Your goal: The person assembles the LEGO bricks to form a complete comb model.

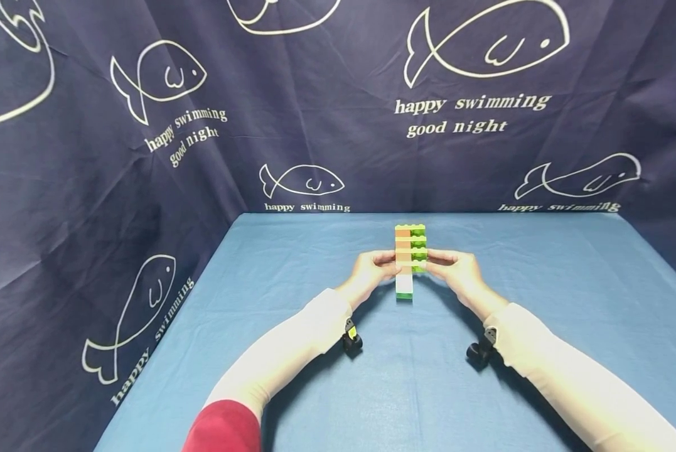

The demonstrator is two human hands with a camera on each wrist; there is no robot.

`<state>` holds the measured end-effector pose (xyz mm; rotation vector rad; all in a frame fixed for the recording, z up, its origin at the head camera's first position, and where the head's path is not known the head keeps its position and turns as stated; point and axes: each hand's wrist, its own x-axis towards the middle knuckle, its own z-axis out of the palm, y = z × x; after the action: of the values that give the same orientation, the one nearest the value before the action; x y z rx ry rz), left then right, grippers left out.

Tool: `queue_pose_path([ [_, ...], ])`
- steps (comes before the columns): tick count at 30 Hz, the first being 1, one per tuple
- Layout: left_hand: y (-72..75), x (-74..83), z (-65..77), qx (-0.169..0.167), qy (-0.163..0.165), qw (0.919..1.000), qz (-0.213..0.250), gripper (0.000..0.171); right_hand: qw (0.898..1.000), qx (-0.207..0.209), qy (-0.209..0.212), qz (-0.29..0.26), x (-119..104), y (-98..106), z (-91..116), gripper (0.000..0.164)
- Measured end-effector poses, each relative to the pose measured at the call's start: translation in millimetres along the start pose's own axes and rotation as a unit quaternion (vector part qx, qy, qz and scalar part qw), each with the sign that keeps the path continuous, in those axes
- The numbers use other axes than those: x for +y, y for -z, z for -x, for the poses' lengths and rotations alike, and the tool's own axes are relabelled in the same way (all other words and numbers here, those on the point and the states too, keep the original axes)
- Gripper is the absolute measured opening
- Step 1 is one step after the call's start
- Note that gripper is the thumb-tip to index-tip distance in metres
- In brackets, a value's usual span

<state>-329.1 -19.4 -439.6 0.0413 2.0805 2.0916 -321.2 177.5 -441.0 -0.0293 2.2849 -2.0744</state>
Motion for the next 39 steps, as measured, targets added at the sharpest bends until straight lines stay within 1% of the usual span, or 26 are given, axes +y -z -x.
queue_pose_path([
  [2,0.4,-0.9,-1.1,-0.003,0.010,0.9999,-0.008,0.042,1.000,-0.006,-0.006,0.000,2.1,0.6,-0.7,0.052],
  [5,1.6,-3.2,-3.4,-0.009,0.013,0.9995,-0.029,0.043,1.000,-0.011,-0.017,-0.013,4.1,-0.1,-2.0,0.052],
  [8,2.5,-5.6,-6.4,-0.016,0.003,0.9981,-0.059,0.044,0.999,-0.016,-0.024,-0.036,5.1,-0.4,-2.9,0.052],
  [12,3.0,-8.1,-9.5,-0.024,-0.002,0.9936,-0.110,0.046,0.998,-0.019,-0.038,-0.050,6.0,-0.5,-3.5,0.052],
  [16,3.0,-9.3,-10.3,-0.033,0.002,0.9893,-0.142,0.048,0.997,-0.023,-0.057,-0.040,8.4,-1.7,-5.0,0.051],
  [20,3.1,-8.6,-10.0,-0.045,0.005,0.9885,-0.144,0.049,0.997,-0.020,-0.071,-0.025,10.1,-2.7,-5.7,0.050],
  [24,4.0,-7.3,-9.1,-0.051,0.007,0.9868,-0.153,0.050,0.997,-0.015,-0.073,-0.011,10.4,-3.3,-5.2,0.049],
  [28,4.7,-7.5,-9.7,-0.050,0.006,0.9856,-0.161,0.051,0.998,-0.015,-0.065,0.004,11.1,-3.8,-6.1,0.049],
  [31,4.9,-8.4,-10.9,-0.047,0.004,0.9867,-0.156,0.052,0.998,-0.016,-0.056,0.015,11.7,-3.6,-7.6,0.048],
  [36,5.6,-9.7,-12.1,-0.049,0.008,0.9883,-0.145,0.053,0.998,-0.023,-0.054,0.017,10.9,-2.4,-9.2,0.049],
  [39,6.3,-10.7,-13.1,-0.052,0.010,0.9885,-0.142,0.054,0.998,-0.025,-0.062,0.009,10.4,-2.3,-10.2,0.048],
])
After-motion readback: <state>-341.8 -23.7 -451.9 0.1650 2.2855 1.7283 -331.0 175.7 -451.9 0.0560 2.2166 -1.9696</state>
